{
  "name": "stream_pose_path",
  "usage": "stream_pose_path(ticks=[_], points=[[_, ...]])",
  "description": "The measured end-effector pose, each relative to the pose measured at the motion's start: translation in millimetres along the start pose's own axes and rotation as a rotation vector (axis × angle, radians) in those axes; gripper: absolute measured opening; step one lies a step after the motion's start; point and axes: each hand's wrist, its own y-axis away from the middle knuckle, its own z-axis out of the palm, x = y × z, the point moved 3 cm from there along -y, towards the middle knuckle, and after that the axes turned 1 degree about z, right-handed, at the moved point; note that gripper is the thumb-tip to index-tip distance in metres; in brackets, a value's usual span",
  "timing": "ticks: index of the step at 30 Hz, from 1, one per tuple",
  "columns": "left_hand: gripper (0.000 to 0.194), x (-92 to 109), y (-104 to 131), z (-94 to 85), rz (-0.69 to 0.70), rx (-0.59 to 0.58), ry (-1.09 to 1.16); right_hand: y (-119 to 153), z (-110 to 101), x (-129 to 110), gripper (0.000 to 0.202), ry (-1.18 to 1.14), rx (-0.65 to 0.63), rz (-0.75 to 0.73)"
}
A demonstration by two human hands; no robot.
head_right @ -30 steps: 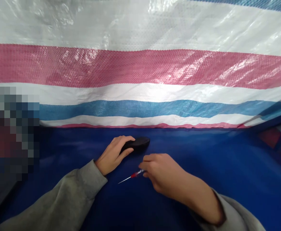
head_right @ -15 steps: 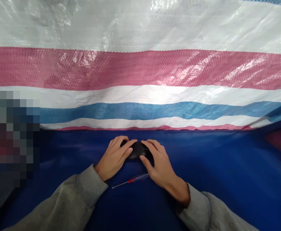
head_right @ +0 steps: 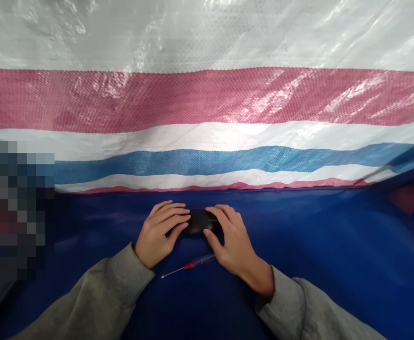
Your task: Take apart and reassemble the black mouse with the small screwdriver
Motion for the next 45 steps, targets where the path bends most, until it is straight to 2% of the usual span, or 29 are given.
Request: stream_pose_path(ticks=[21,29,38,45], points=[[0.015,3.2,-2.1,-0.1,-0.003,-0.025,0.014,2.7,5.1,5.3,0.036,-0.033,0.0,-0.015],[0.023,-0.8,0.9,2.7,0.006,-0.04,0.045,2.9,5.4,5.5,0.037,-0.007,0.012,-0.019],[0.021,0.5,0.8,1.1,0.002,-0.031,0.049,3.7,5.5,6.3,0.037,-0.026,0.003,-0.012],[0.025,4.7,-1.1,-0.3,-0.024,-0.157,0.006,3.1,6.9,8.0,0.037,-0.065,-0.016,0.019]])
